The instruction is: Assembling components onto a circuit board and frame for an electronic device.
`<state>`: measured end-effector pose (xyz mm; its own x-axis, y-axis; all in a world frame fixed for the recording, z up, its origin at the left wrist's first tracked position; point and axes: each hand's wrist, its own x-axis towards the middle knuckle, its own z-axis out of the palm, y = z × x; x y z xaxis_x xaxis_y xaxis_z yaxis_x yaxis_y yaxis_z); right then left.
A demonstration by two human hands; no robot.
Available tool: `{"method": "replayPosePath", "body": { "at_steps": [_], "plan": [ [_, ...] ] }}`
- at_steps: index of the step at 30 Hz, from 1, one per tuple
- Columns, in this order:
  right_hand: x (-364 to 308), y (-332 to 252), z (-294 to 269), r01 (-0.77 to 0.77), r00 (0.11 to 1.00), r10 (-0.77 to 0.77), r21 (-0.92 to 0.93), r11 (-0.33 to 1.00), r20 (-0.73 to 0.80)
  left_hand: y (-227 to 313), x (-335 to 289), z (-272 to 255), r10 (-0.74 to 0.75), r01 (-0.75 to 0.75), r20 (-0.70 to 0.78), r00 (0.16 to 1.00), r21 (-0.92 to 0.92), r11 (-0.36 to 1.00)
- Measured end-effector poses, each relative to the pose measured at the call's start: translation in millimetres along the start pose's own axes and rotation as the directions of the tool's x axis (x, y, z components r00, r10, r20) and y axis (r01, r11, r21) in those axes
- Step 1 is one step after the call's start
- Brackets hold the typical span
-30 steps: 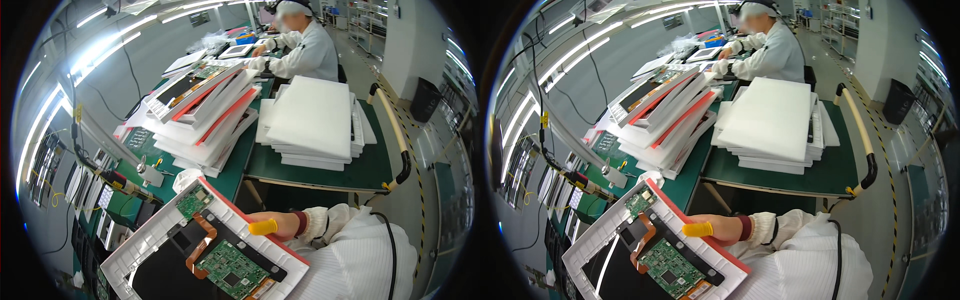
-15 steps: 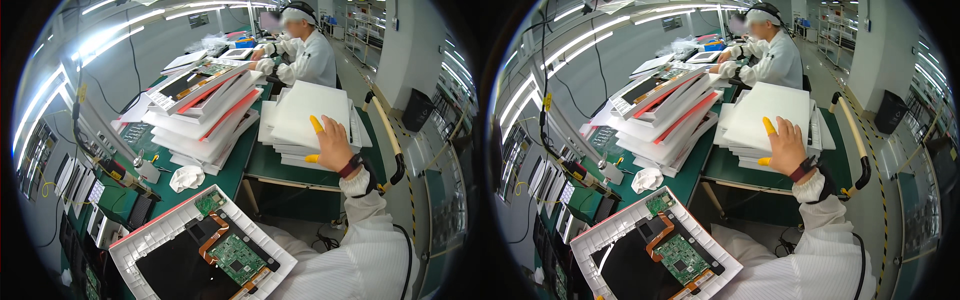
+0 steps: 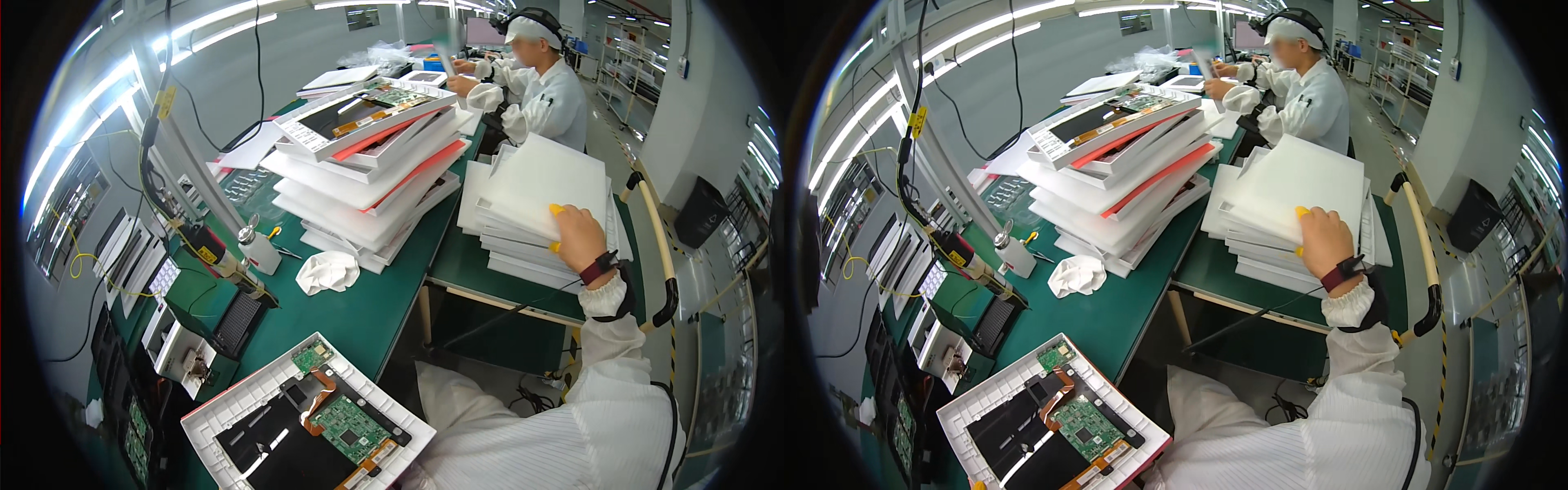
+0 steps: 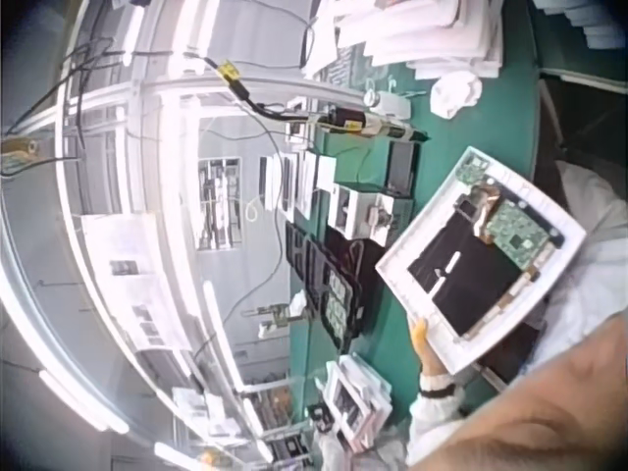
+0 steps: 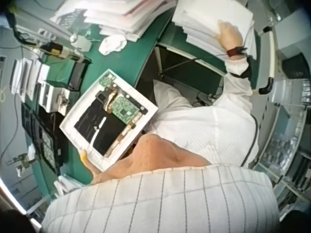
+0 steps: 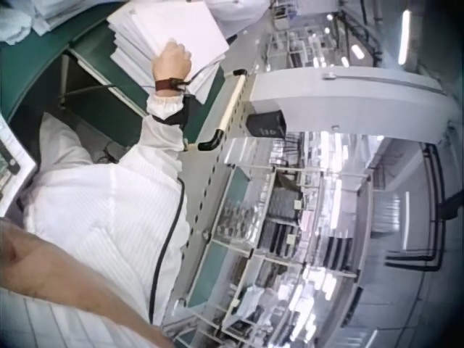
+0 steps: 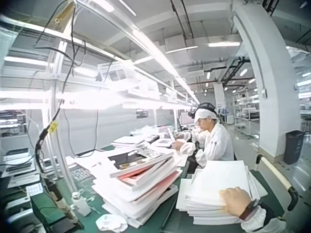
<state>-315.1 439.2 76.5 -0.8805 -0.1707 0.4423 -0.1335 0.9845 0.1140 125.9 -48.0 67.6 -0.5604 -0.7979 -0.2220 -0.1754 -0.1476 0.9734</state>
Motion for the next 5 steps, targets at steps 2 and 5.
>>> {"method": "replayPosePath", "body": {
  "at_steps": [2, 5],
  "plan": [
    [0, 17, 14, 0.035, 0.996, -0.032, 0.045, 0.998, -0.078, -4, 3, -4, -0.057, 0.06, 0.036, 0.998, -0.099, 0.993],
    [3, 14, 2, -0.031, 0.974, 0.055, 0.11, 0.993, -0.221, -21, 20, -20, -0.139, 0.157, 0.13, 0.982, -0.144, 0.977]
  ]
}}
